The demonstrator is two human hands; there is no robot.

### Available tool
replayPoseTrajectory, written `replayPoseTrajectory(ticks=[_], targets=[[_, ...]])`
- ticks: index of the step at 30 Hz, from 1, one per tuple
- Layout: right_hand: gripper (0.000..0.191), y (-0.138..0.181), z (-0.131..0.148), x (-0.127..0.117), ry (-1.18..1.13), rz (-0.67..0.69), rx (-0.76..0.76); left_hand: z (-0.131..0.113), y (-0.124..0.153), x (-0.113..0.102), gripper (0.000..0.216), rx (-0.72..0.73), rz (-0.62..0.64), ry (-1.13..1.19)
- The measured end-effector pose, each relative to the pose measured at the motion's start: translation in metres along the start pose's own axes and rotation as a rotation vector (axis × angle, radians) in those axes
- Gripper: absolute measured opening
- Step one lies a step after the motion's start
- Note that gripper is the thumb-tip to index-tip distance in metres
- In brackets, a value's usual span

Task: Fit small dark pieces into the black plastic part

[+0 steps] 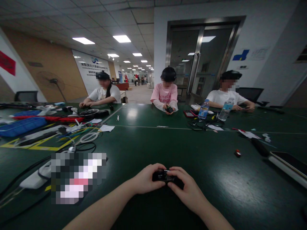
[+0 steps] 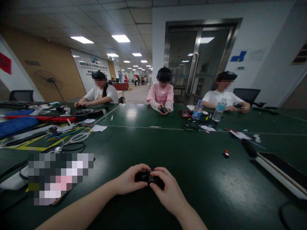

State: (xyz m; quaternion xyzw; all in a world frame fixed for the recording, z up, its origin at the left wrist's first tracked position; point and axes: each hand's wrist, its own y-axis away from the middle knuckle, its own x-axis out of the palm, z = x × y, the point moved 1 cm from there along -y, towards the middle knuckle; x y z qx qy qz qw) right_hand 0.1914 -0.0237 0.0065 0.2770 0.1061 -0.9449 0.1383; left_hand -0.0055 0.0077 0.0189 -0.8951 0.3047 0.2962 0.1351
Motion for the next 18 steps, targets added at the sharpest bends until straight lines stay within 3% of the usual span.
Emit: replayPoseTrajectory(ticks=[18], targets=[[0.025, -0.0028, -0.0011, 0.0011, -0.012, 0.007, 0.006, 0.0054, 0.0007, 0.0003, 0.044, -0.018, -0.001, -0.018]])
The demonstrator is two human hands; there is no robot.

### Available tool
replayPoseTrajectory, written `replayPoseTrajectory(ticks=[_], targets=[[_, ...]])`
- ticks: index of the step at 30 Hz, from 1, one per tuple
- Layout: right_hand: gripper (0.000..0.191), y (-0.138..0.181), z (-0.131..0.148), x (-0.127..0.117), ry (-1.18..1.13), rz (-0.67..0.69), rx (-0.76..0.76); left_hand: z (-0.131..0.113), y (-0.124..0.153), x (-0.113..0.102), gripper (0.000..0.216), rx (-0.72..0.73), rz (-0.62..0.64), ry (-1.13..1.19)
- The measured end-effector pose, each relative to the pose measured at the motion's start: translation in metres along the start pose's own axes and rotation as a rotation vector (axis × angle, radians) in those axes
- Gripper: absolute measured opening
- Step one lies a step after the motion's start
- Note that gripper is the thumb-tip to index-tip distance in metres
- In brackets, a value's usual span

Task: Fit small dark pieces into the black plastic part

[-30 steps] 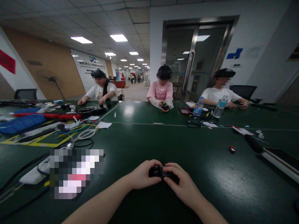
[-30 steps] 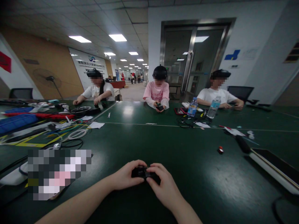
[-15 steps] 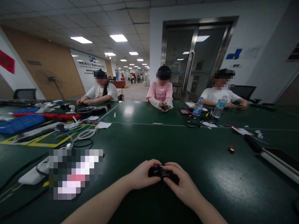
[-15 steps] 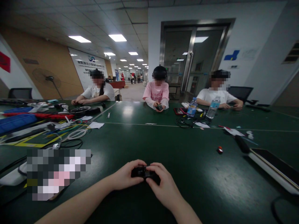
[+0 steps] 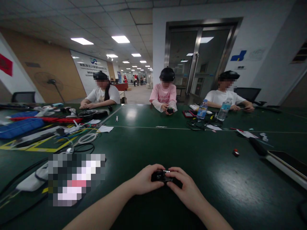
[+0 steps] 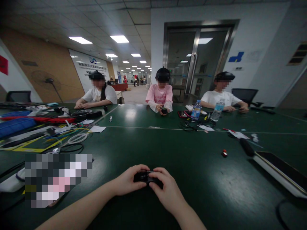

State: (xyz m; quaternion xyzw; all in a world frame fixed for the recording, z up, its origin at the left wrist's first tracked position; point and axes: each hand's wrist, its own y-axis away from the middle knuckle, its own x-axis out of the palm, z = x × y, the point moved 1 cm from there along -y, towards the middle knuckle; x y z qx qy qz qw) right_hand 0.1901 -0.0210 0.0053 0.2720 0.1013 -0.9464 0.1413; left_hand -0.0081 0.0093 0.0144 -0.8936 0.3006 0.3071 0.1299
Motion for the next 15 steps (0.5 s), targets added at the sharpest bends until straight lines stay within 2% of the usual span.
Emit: replayPoseTrajectory(ticks=[15], targets=[[0.025, 0.0019, 0.0024, -0.0012, 0.007, 0.010, 0.019, -0.0021, 0.0000, 0.0001, 0.042, -0.021, 0.004, -0.001]])
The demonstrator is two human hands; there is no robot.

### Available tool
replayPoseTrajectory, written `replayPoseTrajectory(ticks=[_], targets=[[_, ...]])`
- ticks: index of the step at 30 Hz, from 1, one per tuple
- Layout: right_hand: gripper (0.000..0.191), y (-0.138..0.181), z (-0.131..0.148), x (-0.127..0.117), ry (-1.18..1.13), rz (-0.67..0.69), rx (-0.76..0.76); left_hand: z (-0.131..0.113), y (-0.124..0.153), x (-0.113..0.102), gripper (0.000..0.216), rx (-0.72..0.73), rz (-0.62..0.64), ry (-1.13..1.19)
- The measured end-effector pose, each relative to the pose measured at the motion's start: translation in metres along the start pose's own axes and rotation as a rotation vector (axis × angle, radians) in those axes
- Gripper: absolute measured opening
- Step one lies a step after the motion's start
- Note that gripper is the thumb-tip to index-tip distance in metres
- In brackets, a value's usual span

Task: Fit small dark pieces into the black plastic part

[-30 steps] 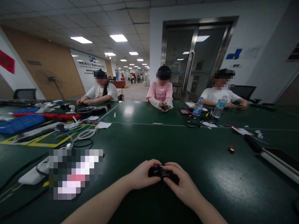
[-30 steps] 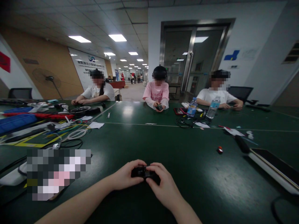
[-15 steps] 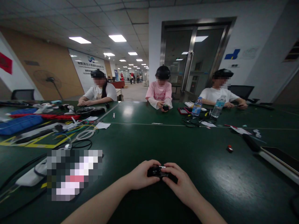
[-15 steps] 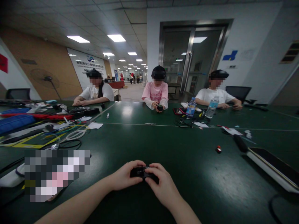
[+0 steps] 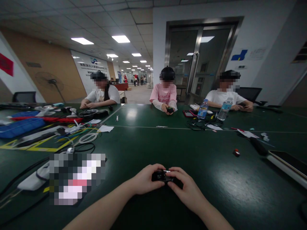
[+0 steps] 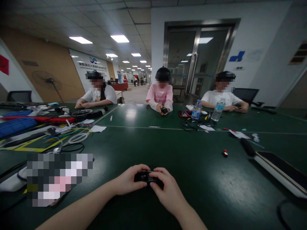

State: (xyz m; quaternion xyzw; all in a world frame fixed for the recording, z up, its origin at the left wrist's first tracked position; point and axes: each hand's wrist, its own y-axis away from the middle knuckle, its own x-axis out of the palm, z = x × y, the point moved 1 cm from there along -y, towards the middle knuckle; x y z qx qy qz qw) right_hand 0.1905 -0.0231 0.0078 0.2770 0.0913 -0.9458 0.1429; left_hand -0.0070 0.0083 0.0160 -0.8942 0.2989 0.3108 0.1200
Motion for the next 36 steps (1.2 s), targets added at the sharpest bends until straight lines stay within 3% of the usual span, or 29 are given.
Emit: replayPoseTrajectory(ticks=[10, 18, 30, 36], targets=[[0.025, 0.0000, -0.0003, 0.0000, -0.009, -0.004, -0.013, 0.0014, -0.0008, 0.0002, 0.041, 0.037, 0.001, 0.007], [0.026, 0.0011, 0.0009, -0.0009, -0.003, 0.002, -0.006, -0.0008, 0.0002, -0.0017, 0.041, -0.013, 0.025, 0.033], [0.028, 0.0010, 0.0017, -0.0016, -0.023, -0.030, -0.049, 0.0028, -0.0026, -0.0010, 0.049, 0.006, 0.061, 0.327], [0.023, -0.0004, 0.0033, 0.0004, -0.038, -0.028, -0.073, 0.0030, -0.0026, 0.0004, 0.044, 0.031, 0.055, 0.264]])
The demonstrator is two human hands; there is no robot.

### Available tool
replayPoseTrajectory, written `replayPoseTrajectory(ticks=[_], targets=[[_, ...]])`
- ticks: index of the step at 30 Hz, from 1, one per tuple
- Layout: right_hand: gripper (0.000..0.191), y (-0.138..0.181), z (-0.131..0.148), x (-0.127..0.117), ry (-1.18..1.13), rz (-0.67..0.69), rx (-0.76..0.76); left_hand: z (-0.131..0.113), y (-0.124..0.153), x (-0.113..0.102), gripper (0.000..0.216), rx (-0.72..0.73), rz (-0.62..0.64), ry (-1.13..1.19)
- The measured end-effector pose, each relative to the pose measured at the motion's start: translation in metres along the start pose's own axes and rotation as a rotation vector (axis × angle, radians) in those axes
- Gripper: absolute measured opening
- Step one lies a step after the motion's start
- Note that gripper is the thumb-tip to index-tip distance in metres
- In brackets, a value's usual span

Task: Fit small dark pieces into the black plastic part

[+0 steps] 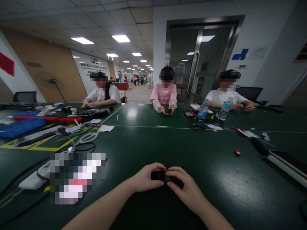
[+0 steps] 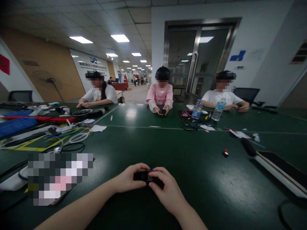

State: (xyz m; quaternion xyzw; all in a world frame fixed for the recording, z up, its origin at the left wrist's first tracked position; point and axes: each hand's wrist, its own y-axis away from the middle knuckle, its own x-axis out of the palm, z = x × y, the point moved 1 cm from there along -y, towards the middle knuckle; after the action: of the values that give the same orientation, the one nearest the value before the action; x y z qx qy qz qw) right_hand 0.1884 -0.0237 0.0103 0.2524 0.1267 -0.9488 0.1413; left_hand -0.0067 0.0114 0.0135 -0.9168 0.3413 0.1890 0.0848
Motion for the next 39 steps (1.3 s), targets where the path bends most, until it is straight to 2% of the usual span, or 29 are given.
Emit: replayPoseTrajectory(ticks=[4, 8, 13, 16, 21, 39], targets=[[0.022, -0.0005, -0.0011, 0.0003, 0.015, 0.026, 0.031, -0.0001, 0.0007, 0.0010, 0.044, 0.012, -0.038, -0.145], [0.023, -0.0003, -0.0021, -0.0003, 0.039, 0.022, 0.046, -0.0032, 0.0009, 0.0015, 0.041, 0.111, -0.105, -0.320], [0.022, -0.0002, -0.0020, -0.0007, 0.064, 0.021, 0.062, -0.0055, 0.0002, 0.0020, 0.048, 0.098, -0.088, -0.408], [0.022, -0.0002, -0.0015, -0.0011, 0.065, 0.025, 0.071, -0.0047, 0.0000, 0.0019, 0.050, 0.083, -0.070, -0.424], [0.022, -0.0002, -0.0028, -0.0009, 0.057, 0.029, 0.081, -0.0056, 0.0004, 0.0015, 0.041, 0.087, -0.057, -0.435], [0.022, 0.0002, -0.0033, -0.0001, -0.007, 0.001, 0.065, -0.0089, 0.0012, 0.0012, 0.041, 0.053, -0.049, -0.382]])
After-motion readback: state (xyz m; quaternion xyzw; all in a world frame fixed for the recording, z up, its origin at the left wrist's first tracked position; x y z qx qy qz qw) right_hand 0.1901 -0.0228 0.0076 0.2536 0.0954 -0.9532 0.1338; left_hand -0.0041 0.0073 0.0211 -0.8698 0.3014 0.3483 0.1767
